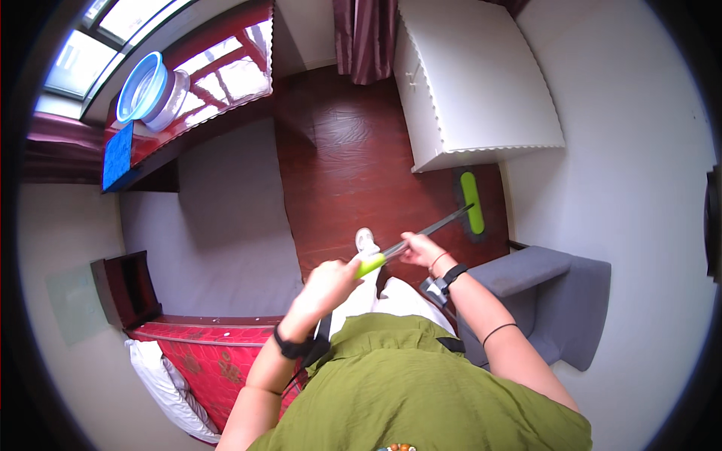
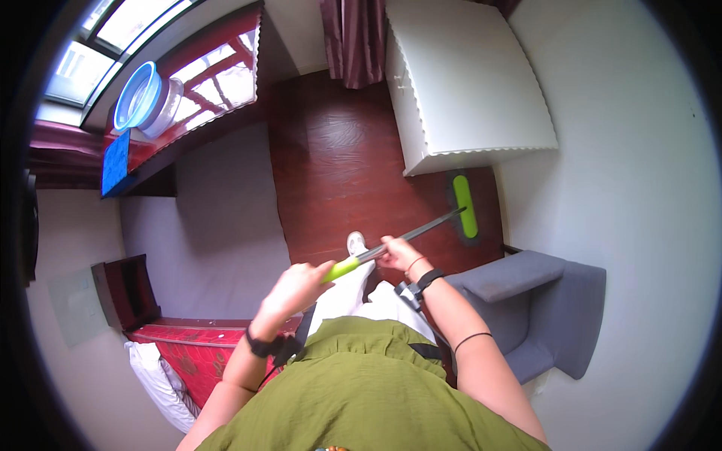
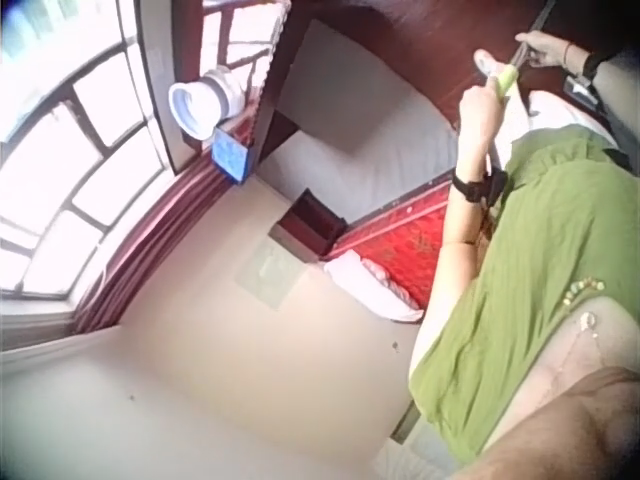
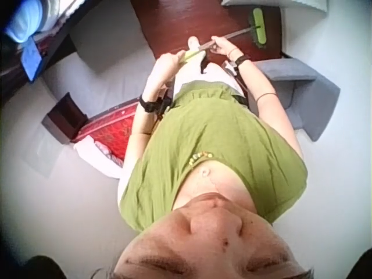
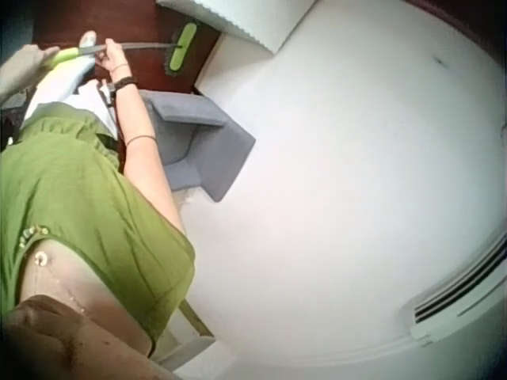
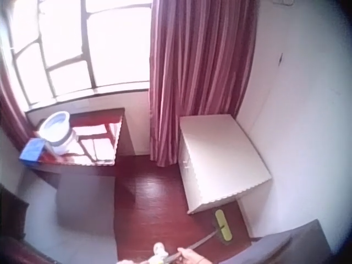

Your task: Mopping the floor in a bedroom area around a rug and bed.

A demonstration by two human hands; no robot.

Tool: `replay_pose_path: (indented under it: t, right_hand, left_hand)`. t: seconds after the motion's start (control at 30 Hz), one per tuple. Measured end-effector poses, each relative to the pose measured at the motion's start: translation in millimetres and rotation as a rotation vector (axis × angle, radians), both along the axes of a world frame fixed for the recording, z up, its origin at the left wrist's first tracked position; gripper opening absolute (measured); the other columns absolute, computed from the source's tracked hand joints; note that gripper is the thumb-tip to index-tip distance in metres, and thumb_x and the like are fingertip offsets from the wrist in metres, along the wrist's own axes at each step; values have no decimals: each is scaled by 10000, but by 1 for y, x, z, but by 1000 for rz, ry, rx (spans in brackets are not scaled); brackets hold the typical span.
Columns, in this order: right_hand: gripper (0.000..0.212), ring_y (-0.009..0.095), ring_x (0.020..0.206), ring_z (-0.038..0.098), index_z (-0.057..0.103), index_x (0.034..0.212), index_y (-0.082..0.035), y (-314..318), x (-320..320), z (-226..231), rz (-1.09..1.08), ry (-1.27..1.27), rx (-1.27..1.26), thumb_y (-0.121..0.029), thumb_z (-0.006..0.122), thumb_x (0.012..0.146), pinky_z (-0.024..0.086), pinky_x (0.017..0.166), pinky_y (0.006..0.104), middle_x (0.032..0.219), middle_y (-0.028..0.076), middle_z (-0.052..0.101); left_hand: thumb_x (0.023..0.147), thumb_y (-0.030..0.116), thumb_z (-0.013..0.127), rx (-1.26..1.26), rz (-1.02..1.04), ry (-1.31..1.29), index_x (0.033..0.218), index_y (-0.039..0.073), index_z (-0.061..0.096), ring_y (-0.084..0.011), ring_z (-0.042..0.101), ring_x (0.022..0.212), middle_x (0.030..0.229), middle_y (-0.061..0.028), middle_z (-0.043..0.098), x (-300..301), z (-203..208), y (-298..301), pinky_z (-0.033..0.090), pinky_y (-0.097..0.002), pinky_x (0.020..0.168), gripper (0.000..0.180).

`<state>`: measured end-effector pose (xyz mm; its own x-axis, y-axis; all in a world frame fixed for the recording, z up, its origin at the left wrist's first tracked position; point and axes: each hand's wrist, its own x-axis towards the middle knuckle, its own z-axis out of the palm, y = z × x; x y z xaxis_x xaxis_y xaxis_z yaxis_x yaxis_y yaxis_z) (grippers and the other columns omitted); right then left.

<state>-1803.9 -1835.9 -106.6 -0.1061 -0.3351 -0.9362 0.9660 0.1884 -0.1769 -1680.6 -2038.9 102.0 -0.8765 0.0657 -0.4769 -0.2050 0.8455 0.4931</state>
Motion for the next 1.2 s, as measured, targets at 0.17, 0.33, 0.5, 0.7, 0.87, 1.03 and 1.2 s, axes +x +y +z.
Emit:
replay_pose_path:
  t: [0.17, 0.33, 0.5, 0.7, 0.87, 1.03, 1.2]
  right_hand:
    - [279, 103, 426, 395, 496, 782, 5, -115, 66, 55, 136, -121, -78, -251, 488, 892, 419, 448, 267, 611, 49, 455]
    - [302, 138, 479, 472, 529, 774, 33, -192, 108, 76, 366, -109, -254, -251, 491, 867, 486, 453, 303, 598, 69, 484]
    - [298, 146, 368, 423, 524, 661, 2, -227, 87, 75, 561, 56, -242, -251, 528, 818, 416, 367, 271, 500, 33, 421]
    - [225, 153, 390, 449, 492, 653, 27, -226, 4, 45, 702, 312, -66, -154, 500, 787, 419, 345, 290, 560, 91, 488]
    - [214, 154, 425, 414, 445, 630, -8, -230, -95, 9, 723, 426, -58, -145, 495, 786, 367, 358, 307, 541, 59, 431]
    - [268, 176, 486, 463, 482, 676, -7, -251, -189, -4, 838, 516, -55, -222, 519, 832, 442, 444, 327, 570, 54, 439]
    - [349, 149, 648, 507, 361, 965, -88, -283, -265, -1, 830, 633, -99, -372, 541, 871, 480, 578, 361, 759, 34, 471]
  left_hand:
    - [758, 237, 656, -108, 196, -28, 958, 64, 566, -309, 587, 557, 583, -142, 569, 71, 77, -83, 468, -403, 522, 279]
    - [792, 218, 631, -194, 371, -4, 950, 14, 562, -280, 575, 471, 554, -129, 574, 115, 142, -103, 464, -372, 496, 267]
    - [819, 181, 605, -180, 714, 32, 945, -19, 571, -272, 567, 432, 544, -145, 569, 111, 146, -82, 460, -365, 467, 239]
    - [877, 218, 510, -103, 722, 7, 937, -10, 502, -322, 599, 511, 554, -171, 569, 71, 73, -45, 481, -426, 517, 236]
    - [895, 184, 448, 225, 770, -133, 1080, -52, 390, -265, 604, 462, 575, -167, 587, -14, 24, -35, 503, -378, 476, 305]
    - [856, 212, 508, 175, 791, -22, 1004, -62, 403, -391, 602, 568, 593, -216, 583, -103, -15, -28, 499, -457, 555, 328]
    - [850, 181, 525, 35, 813, 79, 996, -61, 404, -309, 604, 475, 532, -174, 580, -192, -39, -41, 516, -410, 511, 308]
